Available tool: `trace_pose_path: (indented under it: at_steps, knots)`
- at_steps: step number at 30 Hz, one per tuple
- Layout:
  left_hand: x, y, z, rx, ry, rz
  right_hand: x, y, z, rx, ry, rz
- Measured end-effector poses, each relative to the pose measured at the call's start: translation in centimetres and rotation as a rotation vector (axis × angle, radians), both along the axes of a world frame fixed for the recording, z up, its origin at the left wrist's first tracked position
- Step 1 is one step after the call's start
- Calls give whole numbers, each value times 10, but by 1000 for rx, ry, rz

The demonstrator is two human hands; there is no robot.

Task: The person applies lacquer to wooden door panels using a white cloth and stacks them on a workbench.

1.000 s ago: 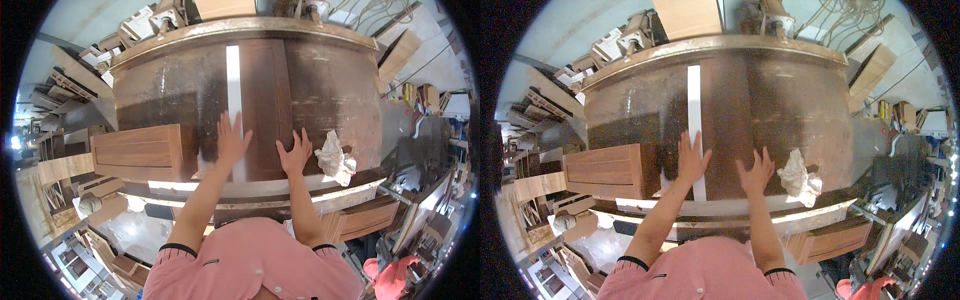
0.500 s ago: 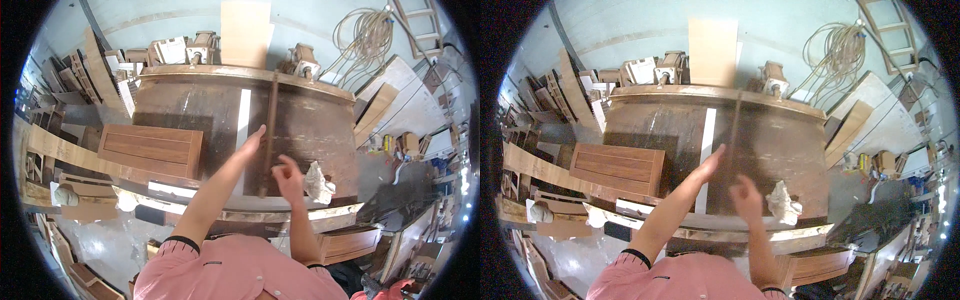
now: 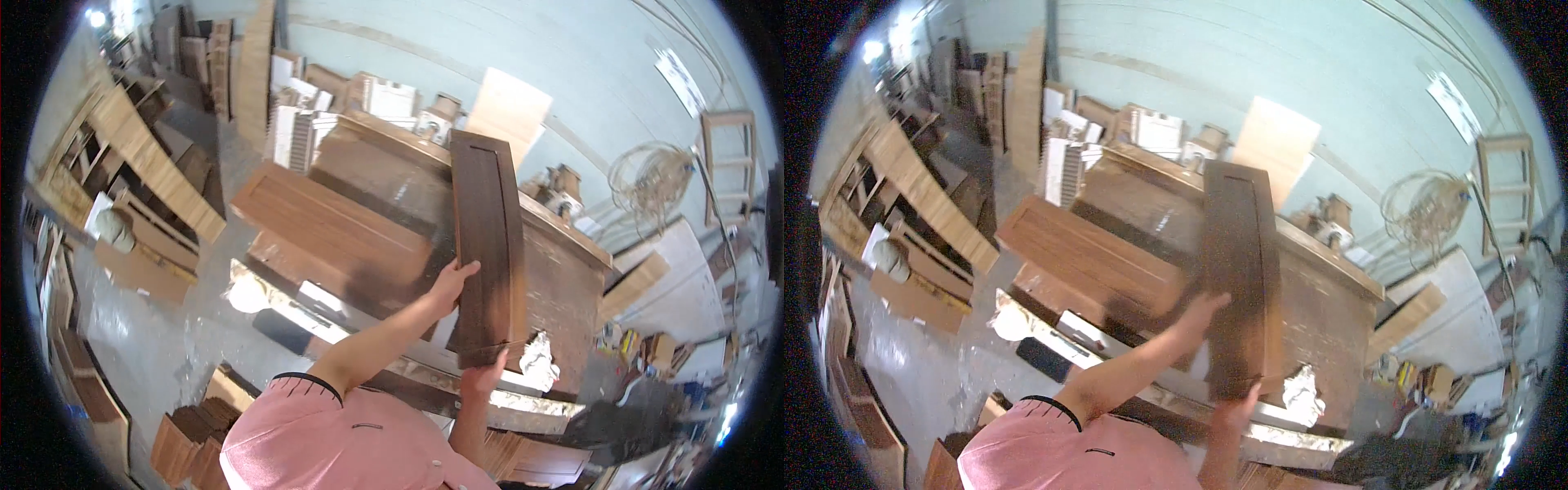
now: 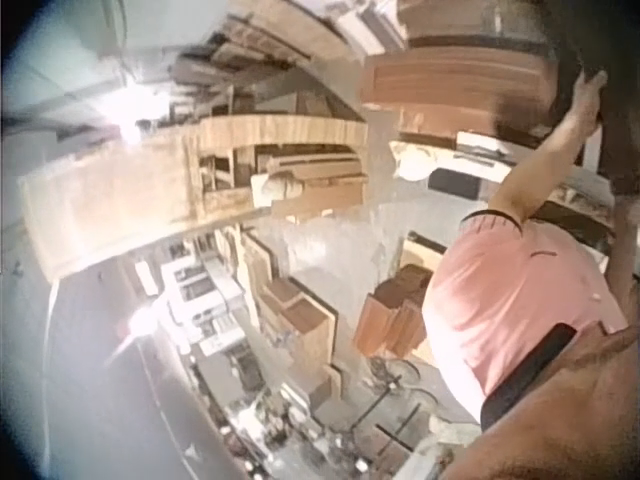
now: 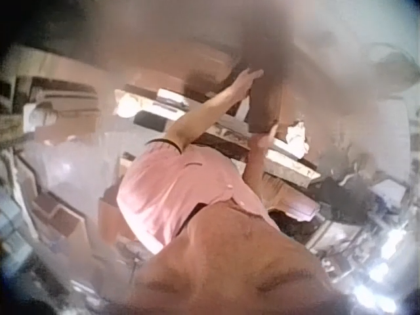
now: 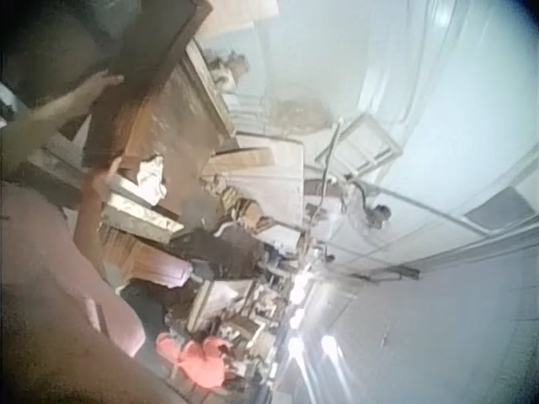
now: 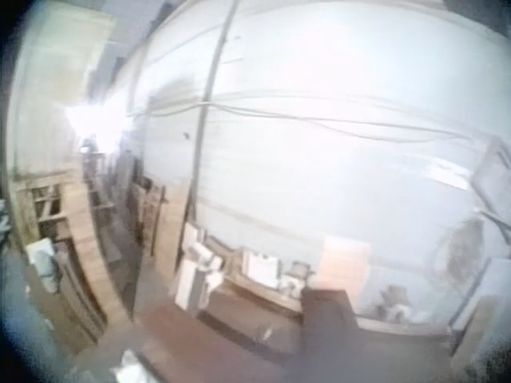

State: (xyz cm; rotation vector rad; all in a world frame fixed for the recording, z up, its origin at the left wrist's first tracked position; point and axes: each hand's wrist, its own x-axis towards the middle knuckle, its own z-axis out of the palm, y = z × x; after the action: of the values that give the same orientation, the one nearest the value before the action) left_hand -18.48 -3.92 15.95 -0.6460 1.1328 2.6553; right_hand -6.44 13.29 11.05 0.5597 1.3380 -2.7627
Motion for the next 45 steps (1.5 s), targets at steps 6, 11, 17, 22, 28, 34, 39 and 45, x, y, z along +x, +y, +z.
trace_pose_path:
  at_steps: [6,11,17,22,28,34,39,45]
  knots:
    - [68,-119,5,-125,75,-2,-67,-40,39,326,77,-35]
    - [105,-201,-65,-182,30,115,-104,-116,50,446,150,190]
    - [122,-251,-67,-235,-26,206,-108,-174,26,502,47,260]
    - [126,-288,-75,-376,-17,-89,-116,-179,-7,717,181,226]
    - [159,-343,-79,-730,63,-26,-98,-154,-24,896,165,342]
    - [147,-392,-62,-851,77,339,-42,-148,-74,782,99,399]
    - [133,-371,-109,-751,141,277,-23,-139,-82,844,135,317]
    - [144,-359,-127,-719,-14,192,-29,-155,-86,775,211,243]
